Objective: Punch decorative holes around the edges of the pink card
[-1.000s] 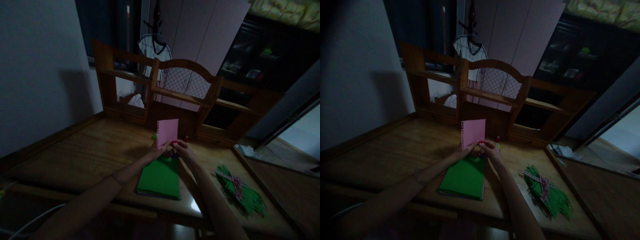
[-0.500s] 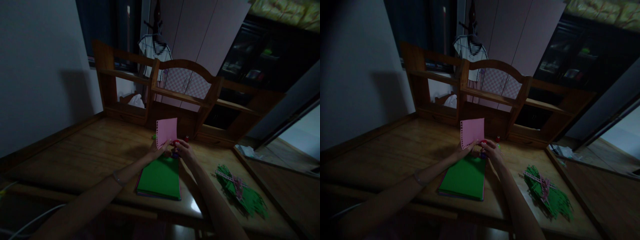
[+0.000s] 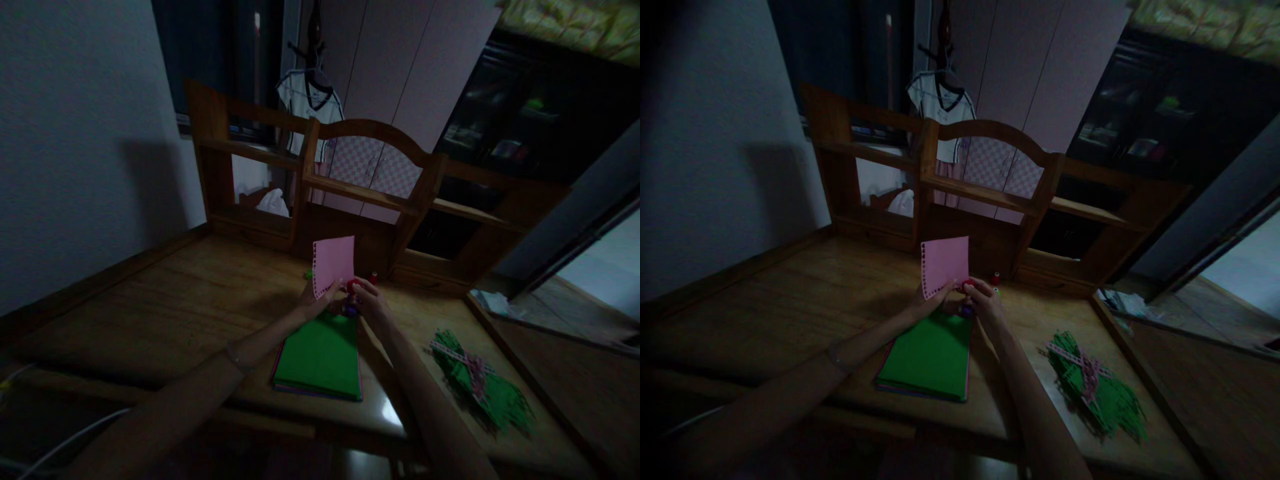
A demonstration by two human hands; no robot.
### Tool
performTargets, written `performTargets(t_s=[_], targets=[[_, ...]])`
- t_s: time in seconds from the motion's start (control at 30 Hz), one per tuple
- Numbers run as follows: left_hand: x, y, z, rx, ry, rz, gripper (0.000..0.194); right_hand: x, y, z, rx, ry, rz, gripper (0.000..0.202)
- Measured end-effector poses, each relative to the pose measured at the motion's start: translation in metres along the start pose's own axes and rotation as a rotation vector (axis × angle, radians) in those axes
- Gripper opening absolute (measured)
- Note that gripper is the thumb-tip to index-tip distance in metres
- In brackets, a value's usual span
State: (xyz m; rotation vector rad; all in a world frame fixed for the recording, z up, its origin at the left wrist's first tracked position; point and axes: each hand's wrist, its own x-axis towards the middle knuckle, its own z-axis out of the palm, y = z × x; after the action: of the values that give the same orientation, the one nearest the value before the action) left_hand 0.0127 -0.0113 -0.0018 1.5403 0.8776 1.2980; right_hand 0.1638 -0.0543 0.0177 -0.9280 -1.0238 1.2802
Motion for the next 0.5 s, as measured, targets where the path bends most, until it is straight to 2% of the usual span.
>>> performTargets(t_s=[0.33, 0.5], targets=[[-0.0043, 0.006, 0.0011, -0.055, -0.017, 0.006, 0.034, -0.0029, -0.0043, 0.0052, 0.123, -0.007, 0.008, 0.028], [-0.0036, 0.0016, 0.0004, -0.044, -0.022, -0.022, 0.04, 0.002, -0.0003, 0.0011, 0.08, -0.007, 0.007, 0.029]])
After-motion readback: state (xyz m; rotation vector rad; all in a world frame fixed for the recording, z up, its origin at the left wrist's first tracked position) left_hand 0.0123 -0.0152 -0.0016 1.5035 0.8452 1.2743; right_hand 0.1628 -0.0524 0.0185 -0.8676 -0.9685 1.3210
